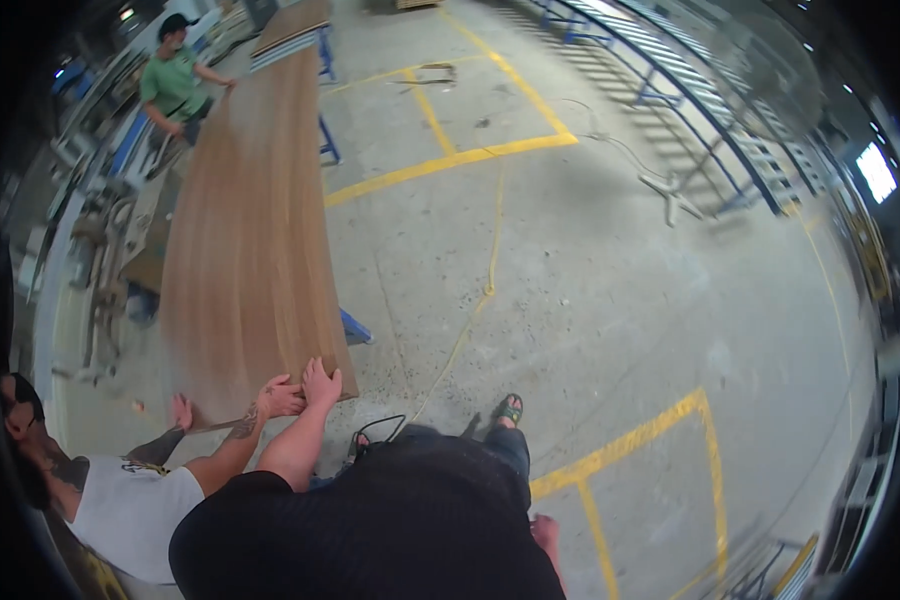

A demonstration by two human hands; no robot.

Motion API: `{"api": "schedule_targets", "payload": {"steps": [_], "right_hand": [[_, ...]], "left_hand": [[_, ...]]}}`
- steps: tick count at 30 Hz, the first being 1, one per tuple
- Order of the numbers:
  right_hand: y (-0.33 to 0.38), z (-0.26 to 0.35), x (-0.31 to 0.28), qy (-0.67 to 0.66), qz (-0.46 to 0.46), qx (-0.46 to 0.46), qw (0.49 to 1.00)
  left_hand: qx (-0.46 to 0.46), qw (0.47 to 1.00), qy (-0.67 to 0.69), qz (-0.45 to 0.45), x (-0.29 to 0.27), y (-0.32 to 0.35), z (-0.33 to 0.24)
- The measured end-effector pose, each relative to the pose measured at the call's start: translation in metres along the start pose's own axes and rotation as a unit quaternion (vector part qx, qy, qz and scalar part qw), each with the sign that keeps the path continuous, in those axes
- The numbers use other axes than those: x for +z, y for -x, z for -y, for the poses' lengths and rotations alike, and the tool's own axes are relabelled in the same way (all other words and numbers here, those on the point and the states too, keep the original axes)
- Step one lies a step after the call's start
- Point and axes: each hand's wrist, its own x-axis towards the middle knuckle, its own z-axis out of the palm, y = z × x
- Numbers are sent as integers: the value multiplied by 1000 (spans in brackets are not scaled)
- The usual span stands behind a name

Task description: Moving a large wooden table top onto a support frame within a factory setting.

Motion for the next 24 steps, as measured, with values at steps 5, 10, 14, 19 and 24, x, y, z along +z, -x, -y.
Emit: {"api": "schedule_targets", "payload": {"steps": [5,10,14,19,24], "right_hand": [[-201,225,-187,-24,-49,78,995],[-397,495,-306,72,-111,-131,982],[-475,707,-256,-23,-125,-206,970],[-527,845,-104,50,44,-109,992],[-561,983,10,103,173,-60,978]], "left_hand": [[-198,978,7,67,15,-47,-70],[-230,968,71,-63,41,-147,-133],[-238,956,-16,-170,62,-253,-168],[-431,894,-44,-119,40,-436,-233],[-392,915,68,67,-1,-618,-253]]}}
